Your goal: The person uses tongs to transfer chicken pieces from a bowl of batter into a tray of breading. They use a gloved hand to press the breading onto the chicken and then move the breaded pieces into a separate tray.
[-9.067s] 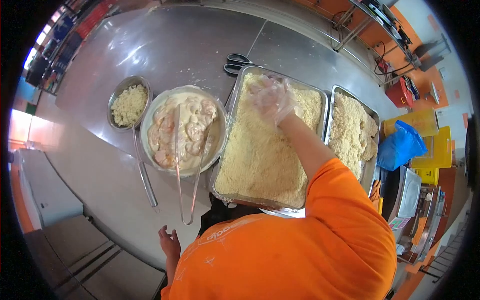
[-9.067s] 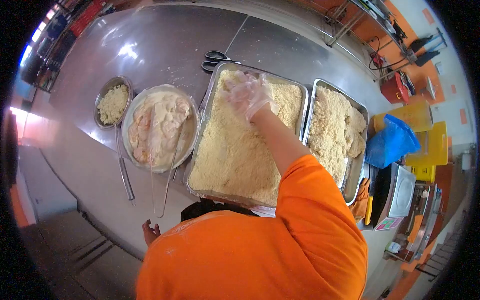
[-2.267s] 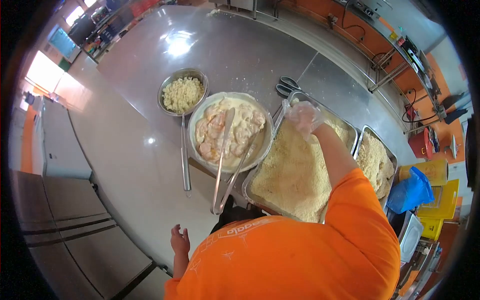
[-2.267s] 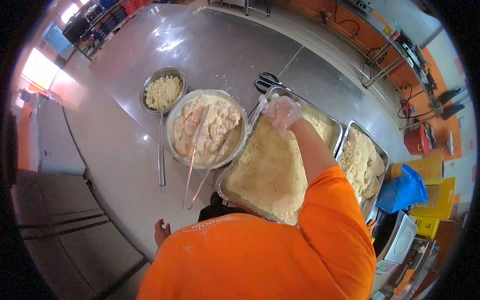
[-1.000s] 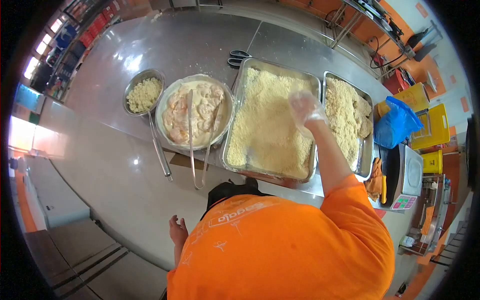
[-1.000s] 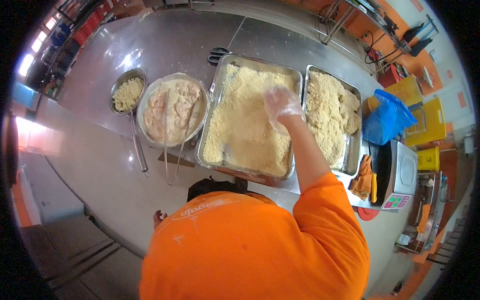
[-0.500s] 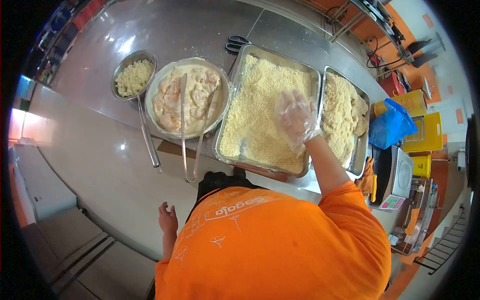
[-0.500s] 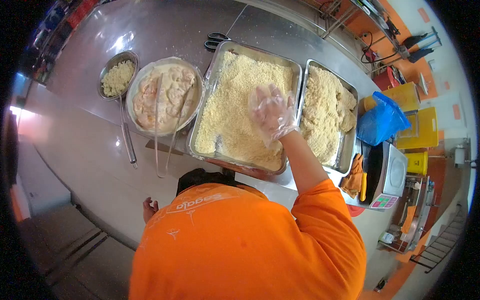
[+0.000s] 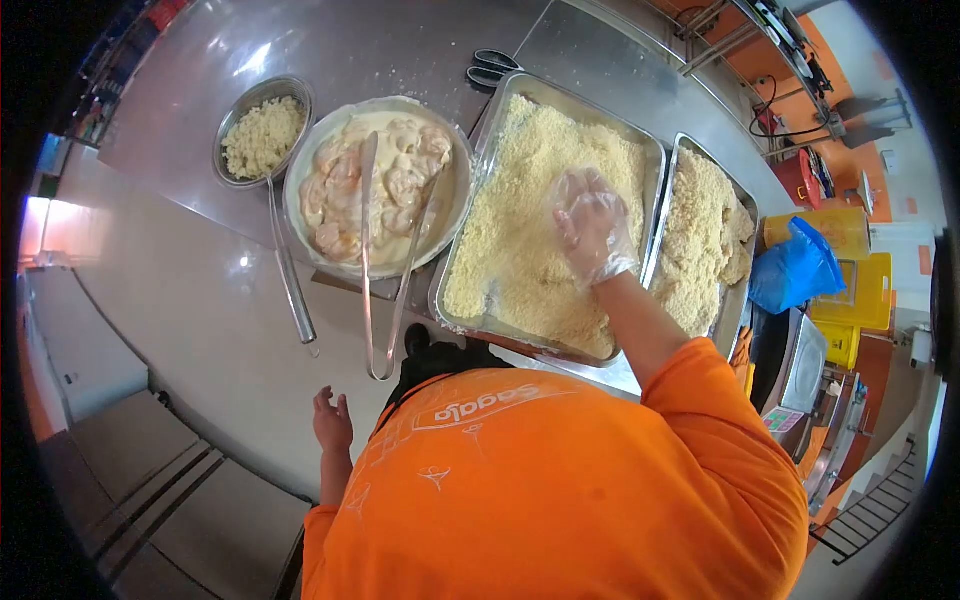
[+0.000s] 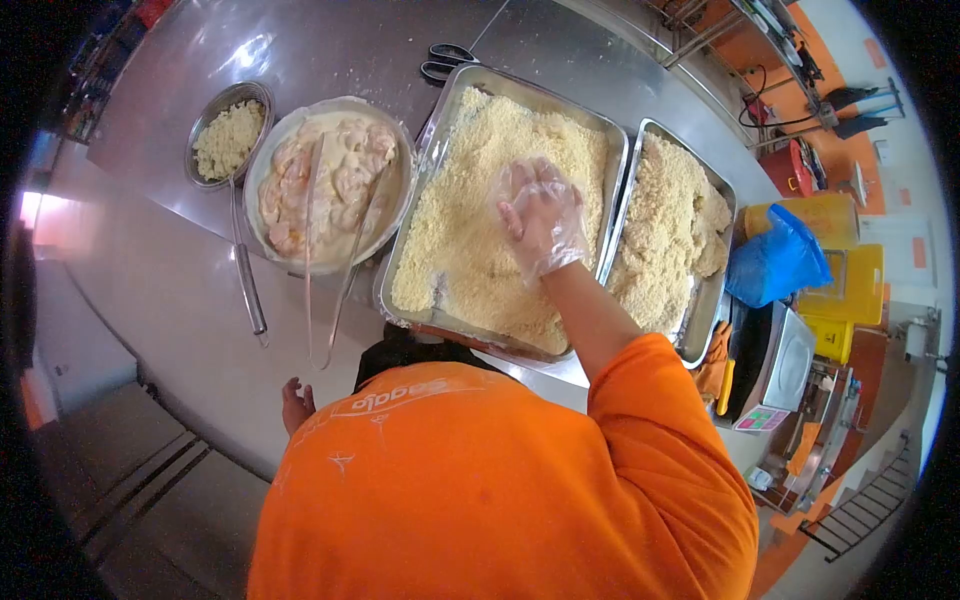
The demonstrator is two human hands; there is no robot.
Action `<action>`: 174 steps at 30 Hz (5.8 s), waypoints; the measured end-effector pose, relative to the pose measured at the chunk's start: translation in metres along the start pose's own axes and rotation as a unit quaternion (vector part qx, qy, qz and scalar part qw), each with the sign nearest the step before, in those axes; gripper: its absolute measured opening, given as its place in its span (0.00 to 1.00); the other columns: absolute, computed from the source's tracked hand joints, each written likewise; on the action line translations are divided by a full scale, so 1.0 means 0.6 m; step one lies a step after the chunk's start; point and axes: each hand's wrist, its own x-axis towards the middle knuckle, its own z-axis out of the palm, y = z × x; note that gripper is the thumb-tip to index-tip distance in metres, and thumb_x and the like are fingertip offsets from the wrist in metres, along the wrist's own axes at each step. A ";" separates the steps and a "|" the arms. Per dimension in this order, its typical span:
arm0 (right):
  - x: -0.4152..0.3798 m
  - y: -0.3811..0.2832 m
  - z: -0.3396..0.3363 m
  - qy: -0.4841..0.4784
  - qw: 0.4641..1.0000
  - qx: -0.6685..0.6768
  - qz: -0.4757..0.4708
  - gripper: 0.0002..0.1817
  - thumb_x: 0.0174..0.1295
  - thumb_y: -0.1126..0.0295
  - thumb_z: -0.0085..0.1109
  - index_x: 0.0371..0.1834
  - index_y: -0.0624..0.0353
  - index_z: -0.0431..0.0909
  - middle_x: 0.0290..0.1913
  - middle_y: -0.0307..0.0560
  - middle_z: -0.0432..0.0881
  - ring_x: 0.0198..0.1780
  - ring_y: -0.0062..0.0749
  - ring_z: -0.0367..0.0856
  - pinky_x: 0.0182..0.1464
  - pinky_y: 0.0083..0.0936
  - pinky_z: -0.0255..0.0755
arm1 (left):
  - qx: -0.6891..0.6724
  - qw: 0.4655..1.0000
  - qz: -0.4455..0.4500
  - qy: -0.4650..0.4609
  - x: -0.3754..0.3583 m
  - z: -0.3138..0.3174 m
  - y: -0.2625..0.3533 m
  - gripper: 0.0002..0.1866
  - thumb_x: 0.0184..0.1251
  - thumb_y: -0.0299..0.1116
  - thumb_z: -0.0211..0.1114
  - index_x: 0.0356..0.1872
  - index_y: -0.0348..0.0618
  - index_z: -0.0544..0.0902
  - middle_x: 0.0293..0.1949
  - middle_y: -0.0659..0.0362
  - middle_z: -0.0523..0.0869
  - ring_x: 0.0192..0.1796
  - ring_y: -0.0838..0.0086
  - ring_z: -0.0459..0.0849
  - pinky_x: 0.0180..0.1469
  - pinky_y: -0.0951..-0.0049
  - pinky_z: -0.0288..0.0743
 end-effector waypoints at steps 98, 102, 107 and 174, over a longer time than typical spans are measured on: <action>0.215 -0.024 -0.042 -0.174 0.944 -0.249 -0.130 0.22 0.63 0.59 0.41 0.61 0.47 0.63 0.61 0.39 0.67 0.65 0.39 0.60 0.67 0.52 0.45 | -0.018 0.996 -0.086 0.033 -0.065 -0.001 0.012 0.17 0.63 0.37 0.56 0.50 0.42 0.70 0.46 0.52 0.77 0.33 0.61 0.81 0.37 0.62 0.74; 0.211 -0.044 0.016 -0.085 0.967 -0.227 -0.082 0.21 0.64 0.57 0.36 0.60 0.44 0.63 0.60 0.43 0.66 0.64 0.42 0.60 0.67 0.56 0.40 | -0.031 0.996 -0.061 0.059 -0.062 0.008 0.009 0.17 0.63 0.37 0.56 0.50 0.42 0.70 0.46 0.52 0.77 0.32 0.61 0.81 0.35 0.63 0.74; 0.205 -0.048 0.019 -0.126 0.972 -0.196 -0.018 0.27 0.66 0.53 0.26 0.67 0.47 0.53 0.70 0.37 0.52 0.72 0.37 0.45 0.70 0.45 0.35 | -0.028 0.996 -0.085 0.007 -0.055 0.028 0.019 0.18 0.62 0.38 0.57 0.50 0.41 0.69 0.45 0.51 0.77 0.30 0.62 0.81 0.36 0.62 0.73; 0.240 0.036 0.010 -0.011 0.983 -0.143 -0.112 0.15 0.61 0.61 0.43 0.46 0.52 0.74 0.49 0.51 0.75 0.54 0.43 0.71 0.56 0.40 0.64 | -0.071 0.991 -0.109 0.009 -0.028 0.041 0.049 0.18 0.63 0.36 0.55 0.51 0.40 0.69 0.46 0.50 0.76 0.39 0.59 0.80 0.42 0.63 0.75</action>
